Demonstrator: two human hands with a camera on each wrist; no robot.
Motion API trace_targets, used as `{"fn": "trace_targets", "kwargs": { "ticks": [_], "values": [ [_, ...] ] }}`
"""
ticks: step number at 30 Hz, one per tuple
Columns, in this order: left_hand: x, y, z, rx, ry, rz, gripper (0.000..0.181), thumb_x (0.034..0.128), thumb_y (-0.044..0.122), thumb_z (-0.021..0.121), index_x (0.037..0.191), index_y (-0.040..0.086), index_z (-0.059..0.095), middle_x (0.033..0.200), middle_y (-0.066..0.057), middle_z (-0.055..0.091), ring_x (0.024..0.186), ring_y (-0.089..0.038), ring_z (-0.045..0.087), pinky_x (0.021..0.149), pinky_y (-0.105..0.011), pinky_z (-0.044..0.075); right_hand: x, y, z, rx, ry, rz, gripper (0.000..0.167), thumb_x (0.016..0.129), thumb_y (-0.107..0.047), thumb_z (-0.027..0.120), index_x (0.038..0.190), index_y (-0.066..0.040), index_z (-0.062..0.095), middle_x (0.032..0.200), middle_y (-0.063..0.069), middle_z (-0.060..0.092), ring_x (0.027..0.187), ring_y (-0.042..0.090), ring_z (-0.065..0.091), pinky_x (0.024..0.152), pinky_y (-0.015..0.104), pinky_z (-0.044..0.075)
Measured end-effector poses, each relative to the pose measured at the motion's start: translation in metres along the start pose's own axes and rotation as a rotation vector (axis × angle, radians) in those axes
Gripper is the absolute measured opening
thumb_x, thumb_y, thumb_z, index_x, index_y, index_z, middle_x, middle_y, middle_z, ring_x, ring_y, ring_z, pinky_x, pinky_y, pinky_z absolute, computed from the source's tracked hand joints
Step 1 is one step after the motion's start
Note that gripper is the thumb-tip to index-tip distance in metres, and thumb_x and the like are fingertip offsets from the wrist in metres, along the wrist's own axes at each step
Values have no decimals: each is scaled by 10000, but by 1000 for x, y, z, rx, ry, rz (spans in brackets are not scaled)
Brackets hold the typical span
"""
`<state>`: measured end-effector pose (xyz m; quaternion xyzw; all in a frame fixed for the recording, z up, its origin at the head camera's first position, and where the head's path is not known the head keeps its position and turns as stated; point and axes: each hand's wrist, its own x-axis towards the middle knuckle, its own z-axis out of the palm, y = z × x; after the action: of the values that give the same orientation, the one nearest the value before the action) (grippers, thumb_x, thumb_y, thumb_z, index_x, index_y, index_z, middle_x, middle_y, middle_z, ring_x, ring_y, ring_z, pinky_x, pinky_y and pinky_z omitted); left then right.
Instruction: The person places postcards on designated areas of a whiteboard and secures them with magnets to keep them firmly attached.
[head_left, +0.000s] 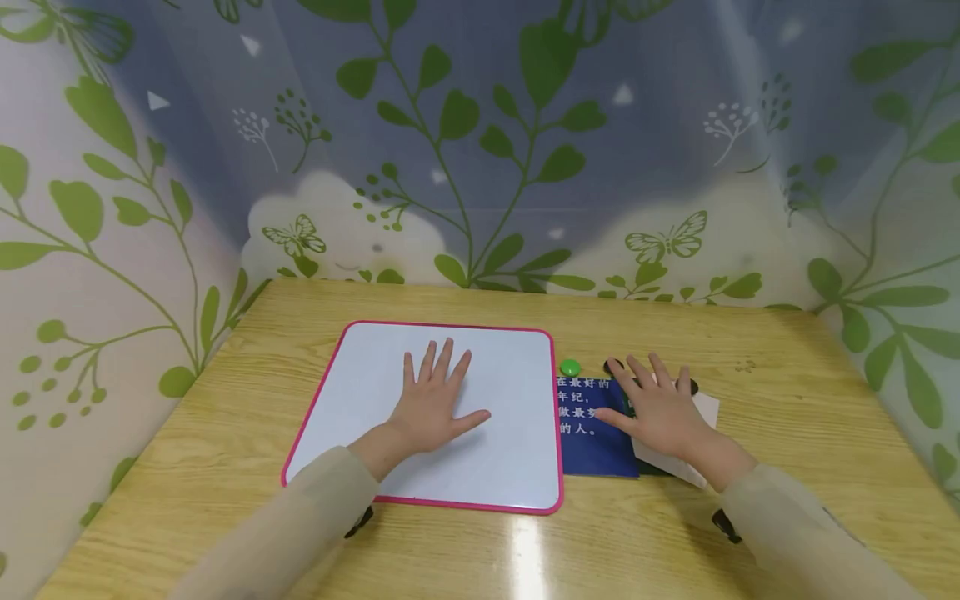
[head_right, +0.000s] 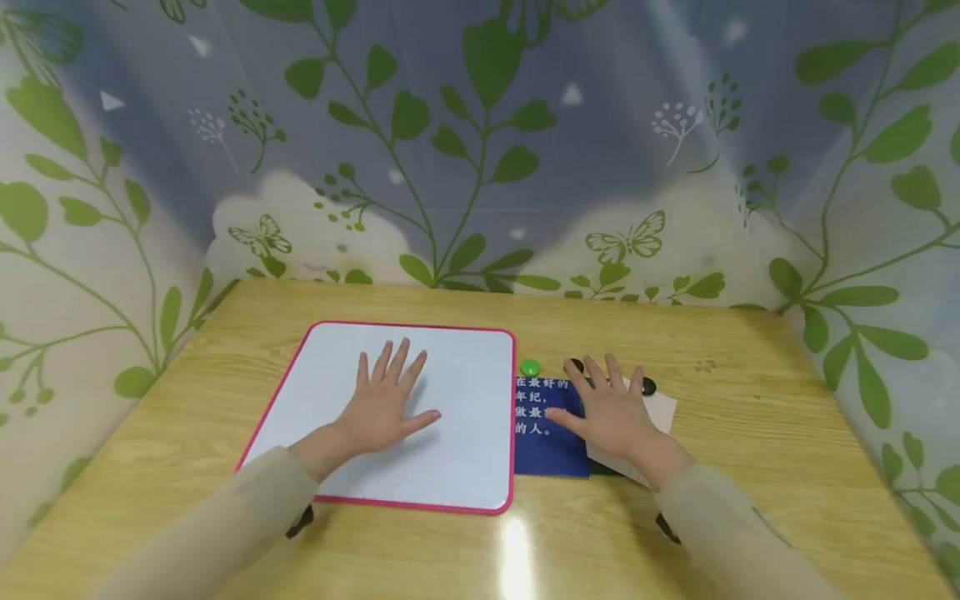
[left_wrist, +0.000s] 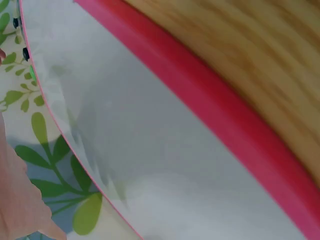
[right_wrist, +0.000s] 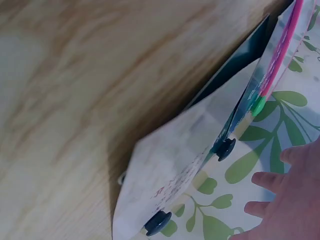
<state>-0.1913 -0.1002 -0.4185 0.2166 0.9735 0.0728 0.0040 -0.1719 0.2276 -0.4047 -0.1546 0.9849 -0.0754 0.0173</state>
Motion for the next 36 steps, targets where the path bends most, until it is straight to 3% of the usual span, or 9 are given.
{"fn": "trace_targets", "kwargs": {
  "ticks": [9, 18, 29, 36],
  "values": [
    [-11, -27, 0, -11, 24, -44, 885, 866, 657, 434, 1502, 94, 185, 1566, -203, 75, 1437, -422, 42, 1083, -679, -5, 4, 4, 7, -11, -13, 21, 827, 868, -641, 459, 1472, -101, 294, 1449, 259, 347, 1362, 528, 171, 999, 766, 53],
    [-23, -61, 1, -3, 34, -144, 889, 857, 640, 473, 1492, 75, 213, 1557, -223, 104, 1428, -442, 61, 1076, -686, -4, 8, 7, 12, -56, -23, 33, 848, 842, -658, 486, 1452, -88, 335, 1388, 265, 404, 1330, 515, 252, 994, 761, 113],
    [-32, -106, 1, -17, -29, -249, 887, 873, 612, 468, 1482, 23, 204, 1533, -287, 99, 1399, -502, 63, 1051, -717, 7, 18, 9, 15, -103, -56, 10, 944, 704, -696, 622, 1380, -60, 445, 1297, 253, 478, 1229, 477, 383, 972, 703, 244],
    [-37, -131, 6, -12, -110, -309, 898, 884, 637, 411, 1480, 4, 187, 1527, -308, 66, 1377, -537, 74, 1042, -724, 2, 23, 11, 16, -95, -117, 25, 988, 677, -702, 645, 1391, -54, 428, 1289, 251, 479, 1206, 467, 391, 960, 687, 260]
  ]
}}
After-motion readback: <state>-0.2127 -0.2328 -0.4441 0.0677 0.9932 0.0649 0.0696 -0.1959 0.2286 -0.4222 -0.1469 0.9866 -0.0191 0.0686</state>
